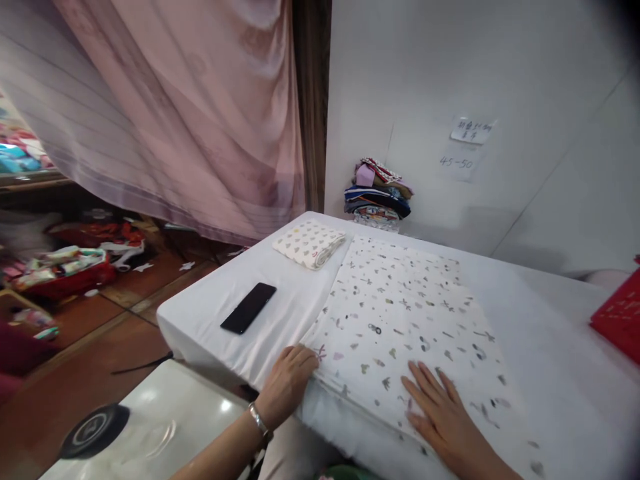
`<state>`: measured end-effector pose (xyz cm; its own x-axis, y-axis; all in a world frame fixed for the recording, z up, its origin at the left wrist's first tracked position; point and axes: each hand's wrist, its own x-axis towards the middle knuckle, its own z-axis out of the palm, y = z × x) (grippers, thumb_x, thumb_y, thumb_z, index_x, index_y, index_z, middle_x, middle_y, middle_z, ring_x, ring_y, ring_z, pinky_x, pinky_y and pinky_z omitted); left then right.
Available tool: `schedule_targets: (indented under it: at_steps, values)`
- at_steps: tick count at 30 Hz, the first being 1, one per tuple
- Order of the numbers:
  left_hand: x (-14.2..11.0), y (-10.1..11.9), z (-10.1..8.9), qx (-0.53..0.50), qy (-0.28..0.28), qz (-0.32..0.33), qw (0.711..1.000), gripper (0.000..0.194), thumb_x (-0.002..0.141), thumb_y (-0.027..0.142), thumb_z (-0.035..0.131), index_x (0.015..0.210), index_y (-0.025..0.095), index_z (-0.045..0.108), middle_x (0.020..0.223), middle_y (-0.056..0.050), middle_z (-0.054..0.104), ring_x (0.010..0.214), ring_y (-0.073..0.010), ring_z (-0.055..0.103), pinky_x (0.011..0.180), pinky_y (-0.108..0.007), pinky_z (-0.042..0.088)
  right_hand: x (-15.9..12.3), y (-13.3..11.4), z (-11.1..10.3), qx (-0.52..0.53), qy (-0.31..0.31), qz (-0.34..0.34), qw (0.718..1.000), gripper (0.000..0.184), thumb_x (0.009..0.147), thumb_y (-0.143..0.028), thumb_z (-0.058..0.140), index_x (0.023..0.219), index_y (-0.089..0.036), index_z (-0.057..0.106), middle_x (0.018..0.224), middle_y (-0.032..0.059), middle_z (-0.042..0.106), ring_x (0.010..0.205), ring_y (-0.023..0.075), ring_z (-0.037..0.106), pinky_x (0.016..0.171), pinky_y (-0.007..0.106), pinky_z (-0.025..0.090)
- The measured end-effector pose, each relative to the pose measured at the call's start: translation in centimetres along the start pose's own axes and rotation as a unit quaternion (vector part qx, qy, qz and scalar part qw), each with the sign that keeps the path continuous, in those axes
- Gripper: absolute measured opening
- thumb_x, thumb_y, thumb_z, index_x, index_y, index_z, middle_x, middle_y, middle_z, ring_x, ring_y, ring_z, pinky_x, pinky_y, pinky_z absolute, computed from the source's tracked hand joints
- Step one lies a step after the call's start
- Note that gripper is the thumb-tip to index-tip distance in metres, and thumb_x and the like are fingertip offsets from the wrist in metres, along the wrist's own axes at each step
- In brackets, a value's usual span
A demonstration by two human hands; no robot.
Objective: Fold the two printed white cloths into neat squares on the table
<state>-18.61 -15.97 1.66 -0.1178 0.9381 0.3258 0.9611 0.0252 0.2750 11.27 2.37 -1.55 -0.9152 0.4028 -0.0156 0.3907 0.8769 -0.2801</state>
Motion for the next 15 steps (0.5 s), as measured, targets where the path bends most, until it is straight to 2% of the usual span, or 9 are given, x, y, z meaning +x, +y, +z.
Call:
schedule_targets:
  at_steps: [3, 7, 12, 15]
  values:
    - [0.1, -0.4, -0.4, -0.017, -0.012, 0.009, 1.000, 0.020, 0.084, 0.010, 0.042, 0.086, 0.020, 0.059, 0.089, -0.003, 0.062, 0.085, -0.0176, 0.054, 0.077, -0.034, 0.042, 0.3, 0.2, 0.1, 0.009, -0.012, 0.000, 1.000, 0.053, 0.090, -0.046, 0.038, 0.141, -0.038, 0.023, 0.149, 0.0009, 0.017, 0.136, 0.0306, 0.017, 0.108, 0.060, 0.017]
    - [-0.1, -1.2, -0.6, -0.014, -0.001, 0.035, 0.999, 0.036, 0.075, 0.002, 0.039, 0.094, 0.024, 0.059, 0.096, -0.003, 0.063, 0.092, -0.0181, 0.056, 0.081, -0.033, 0.046, 0.3, 0.6, -0.9, 0.015, -0.004, 0.023, 1.000, 0.054, 0.091, -0.047, 0.037, 0.141, -0.036, 0.024, 0.150, 0.0022, 0.014, 0.137, 0.0300, 0.013, 0.108, 0.059, 0.015]
    - [-0.9, -4.4, 0.3, 0.046, 0.068, 0.092, 0.992, 0.045, 0.073, 0.005, 0.041, 0.110, 0.027, 0.056, 0.109, -0.003, 0.063, 0.102, -0.0195, 0.057, 0.087, -0.033, 0.049, -0.2, 1.6, -2.3, 0.035, -0.007, 0.069, 0.997, 0.051, 0.091, -0.047, 0.037, 0.140, -0.035, 0.029, 0.149, 0.0027, 0.018, 0.137, 0.0278, 0.015, 0.108, 0.059, 0.013]
    - [-1.2, -6.5, 1.3, 0.060, 0.082, 0.113, 0.988, 0.042, 0.077, 0.014, 0.045, 0.113, 0.030, 0.057, 0.113, -0.001, 0.063, 0.105, -0.0197, 0.058, 0.087, -0.031, 0.050, -1.4, 2.9, -2.5, 0.065, 0.040, 0.086, 0.993, 0.050, 0.090, -0.045, 0.040, 0.138, -0.034, 0.033, 0.149, 0.0023, 0.020, 0.137, 0.0259, 0.016, 0.109, 0.056, 0.017]
